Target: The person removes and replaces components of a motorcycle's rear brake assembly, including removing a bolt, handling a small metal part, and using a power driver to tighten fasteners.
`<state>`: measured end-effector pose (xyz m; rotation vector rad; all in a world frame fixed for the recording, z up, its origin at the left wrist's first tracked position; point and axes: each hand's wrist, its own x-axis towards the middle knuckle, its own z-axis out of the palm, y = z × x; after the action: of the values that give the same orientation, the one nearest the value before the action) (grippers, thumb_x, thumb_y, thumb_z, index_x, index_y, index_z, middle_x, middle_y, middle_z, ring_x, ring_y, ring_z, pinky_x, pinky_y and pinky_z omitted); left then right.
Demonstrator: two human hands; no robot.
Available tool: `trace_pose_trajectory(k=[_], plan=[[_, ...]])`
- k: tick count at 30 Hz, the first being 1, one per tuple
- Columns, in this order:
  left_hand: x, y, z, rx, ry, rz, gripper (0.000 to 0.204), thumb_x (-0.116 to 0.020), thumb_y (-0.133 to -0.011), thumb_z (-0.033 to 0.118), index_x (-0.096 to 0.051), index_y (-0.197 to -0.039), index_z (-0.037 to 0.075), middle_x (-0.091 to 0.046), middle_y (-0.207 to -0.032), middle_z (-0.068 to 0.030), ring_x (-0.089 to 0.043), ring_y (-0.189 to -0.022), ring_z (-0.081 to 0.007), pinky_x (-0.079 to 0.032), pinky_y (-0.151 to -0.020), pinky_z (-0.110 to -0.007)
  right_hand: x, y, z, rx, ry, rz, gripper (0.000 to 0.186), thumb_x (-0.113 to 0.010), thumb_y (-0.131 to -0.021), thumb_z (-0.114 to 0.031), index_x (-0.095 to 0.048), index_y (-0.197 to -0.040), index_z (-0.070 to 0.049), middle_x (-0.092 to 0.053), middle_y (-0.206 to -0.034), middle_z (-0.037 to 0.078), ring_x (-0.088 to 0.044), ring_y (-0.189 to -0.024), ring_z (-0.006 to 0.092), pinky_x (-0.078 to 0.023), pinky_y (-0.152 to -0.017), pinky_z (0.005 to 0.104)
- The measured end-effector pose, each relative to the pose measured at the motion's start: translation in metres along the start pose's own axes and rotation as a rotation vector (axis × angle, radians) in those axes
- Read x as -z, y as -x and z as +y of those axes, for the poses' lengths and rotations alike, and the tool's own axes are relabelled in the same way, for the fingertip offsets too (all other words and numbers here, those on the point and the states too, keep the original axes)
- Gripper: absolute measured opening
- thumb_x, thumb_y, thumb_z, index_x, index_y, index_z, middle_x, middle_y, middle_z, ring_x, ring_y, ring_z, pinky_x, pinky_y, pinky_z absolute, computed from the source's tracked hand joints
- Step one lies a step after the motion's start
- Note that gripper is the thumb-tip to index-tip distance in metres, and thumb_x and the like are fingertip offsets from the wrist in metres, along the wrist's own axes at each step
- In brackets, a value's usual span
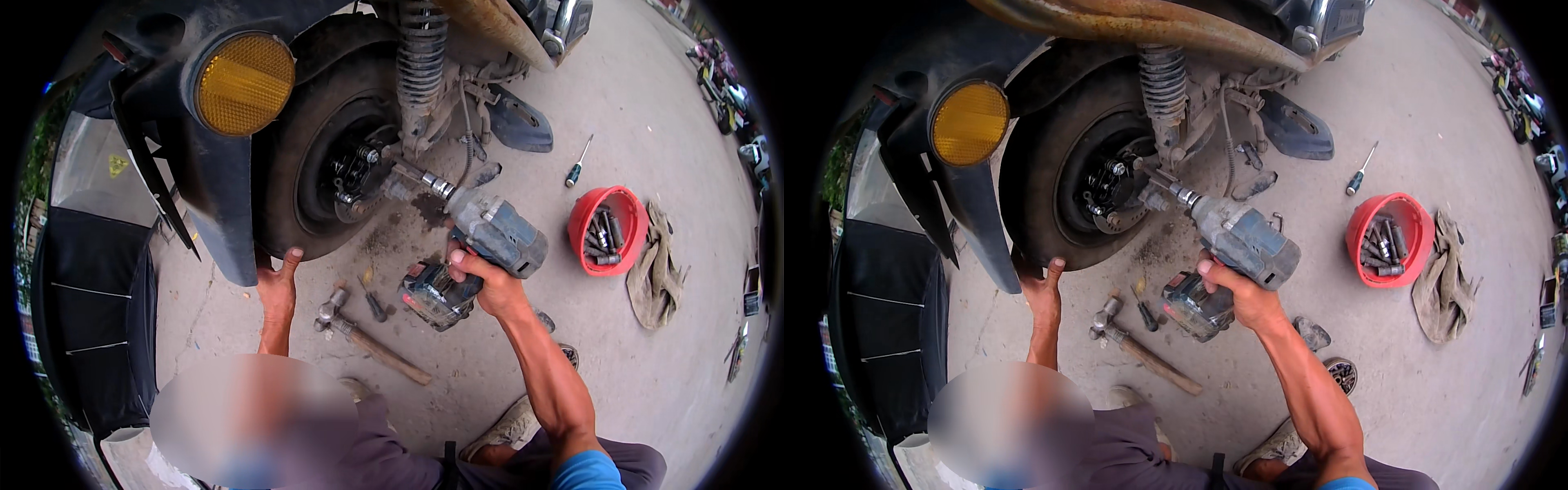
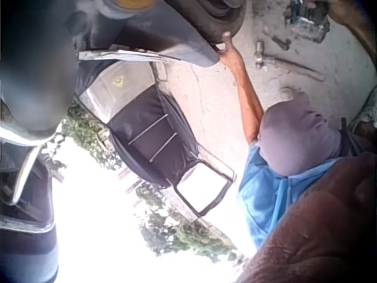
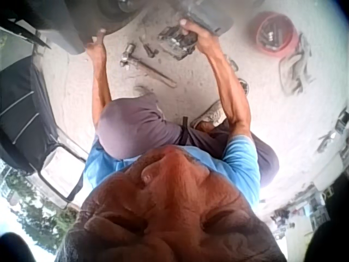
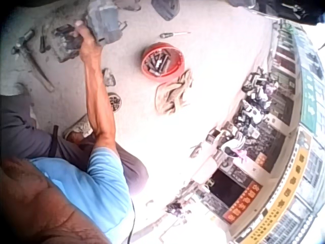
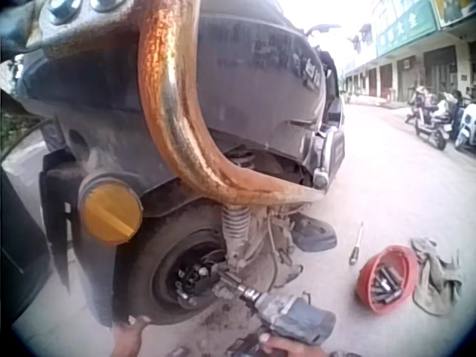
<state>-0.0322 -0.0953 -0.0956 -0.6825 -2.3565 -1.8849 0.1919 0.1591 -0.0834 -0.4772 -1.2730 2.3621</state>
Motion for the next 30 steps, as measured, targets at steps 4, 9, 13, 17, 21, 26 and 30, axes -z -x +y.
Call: trace_pose_trajectory(k=[4,9,13,17,21,26,30], plan=[[-0.002,-0.005,0.016,0.01,-0.042,0.023,0.082,-0.085,-0.083,0.023,-0.041,-0.143,-0.01,-0.048,-0.145,-0.02,-0.045,-0.132,-0.0281,-0.032,-0.114,-0.037,0.009,-0.002,0.001,0.033,0.051,0.004,0.039,-0.074,-0.08,-0.006,-0.061,-0.116,-0.002,-0.061,-0.087,0.005,-0.053,-0.068,0.0134,-0.044,-0.063,0.0289],[0.001,-0.01,0.019,0.034,-0.18,0.045,0.082,-0.083,-0.085,0.03,-0.041,-0.144,-0.007,-0.048,-0.145,-0.0172,-0.046,-0.131,-0.0278,-0.033,-0.114,-0.037,0.014,-0.005,-0.012,0.133,0.416,-0.021,0.027,-0.074,-0.086,-0.006,-0.065,-0.112,-0.004,-0.066,-0.086,0.002,-0.061,-0.078,0.0129,-0.049,-0.07,0.0291],[-0.002,-0.015,0.025,-0.058,-0.228,0.015,0.083,-0.08,-0.087,0.032,-0.037,-0.148,-0.005,-0.045,-0.148,-0.0167,-0.042,-0.136,-0.0281,-0.028,-0.117,-0.037,0.018,-0.009,-0.017,0.183,0.411,-0.08,0.027,-0.073,-0.088,-0.005,-0.065,-0.114,-0.004,-0.071,-0.092,0.005,-0.067,-0.09,0.0153,-0.053,-0.078,0.0305],[-0.01,-0.019,0.011,-0.091,-0.21,0.114,0.088,-0.083,-0.084,0.037,-0.039,-0.143,-0.012,-0.047,-0.145,-0.0223,-0.044,-0.134,-0.0304,-0.029,-0.116,-0.037,0.029,-0.012,-0.007,0.164,0.471,-0.096,0.027,-0.073,-0.091,-0.008,-0.066,-0.117,-0.005,-0.072,-0.1,0.005,-0.068,-0.095,0.0157,-0.054,-0.085,0.0327],[-0.022,0.002,-0.046,-0.097,-0.02,0.11,0.101,-0.082,-0.085,0.032,-0.018,-0.152,-0.01,-0.023,-0.159,-0.0239,-0.027,-0.145,-0.0317,-0.018,-0.121,-0.039,0.03,-0.007,-0.009,0.131,0.341,-0.084,0.033,-0.073,-0.089,-0.005,-0.064,-0.12,-0.004,-0.072,-0.107,0.008,-0.069,-0.1,0.0195,-0.055,-0.086,0.0329],[-0.026,0.021,-0.117,0.402,-0.011,-0.285,0.111,-0.088,-0.078,0.026,-0.015,-0.154,-0.006,-0.029,-0.157,-0.0225,-0.031,-0.143,-0.0317,-0.018,-0.121,-0.04,0.01,-0.007,-0.012,0.172,0.364,-0.051,0.033,-0.074,-0.088,-0.005,-0.064,-0.12,-0.004,-0.072,-0.103,0.007,-0.07,-0.096,0.0189,-0.055,-0.087,0.0337],[-0.027,0.037,-0.098,0.285,0.019,-0.136,0.113,-0.091,-0.074,0.027,-0.018,-0.154,-0.006,-0.035,-0.154,-0.022,-0.033,-0.142,-0.0315,-0.021,-0.12,-0.039,0.016,-0.005,-0.01,0.124,0.295,0.024,0.031,-0.073,-0.088,-0.004,-0.065,-0.118,-0.003,-0.072,-0.098,0.007,-0.071,-0.094,0.0187,-0.056,-0.084,0.0336]])
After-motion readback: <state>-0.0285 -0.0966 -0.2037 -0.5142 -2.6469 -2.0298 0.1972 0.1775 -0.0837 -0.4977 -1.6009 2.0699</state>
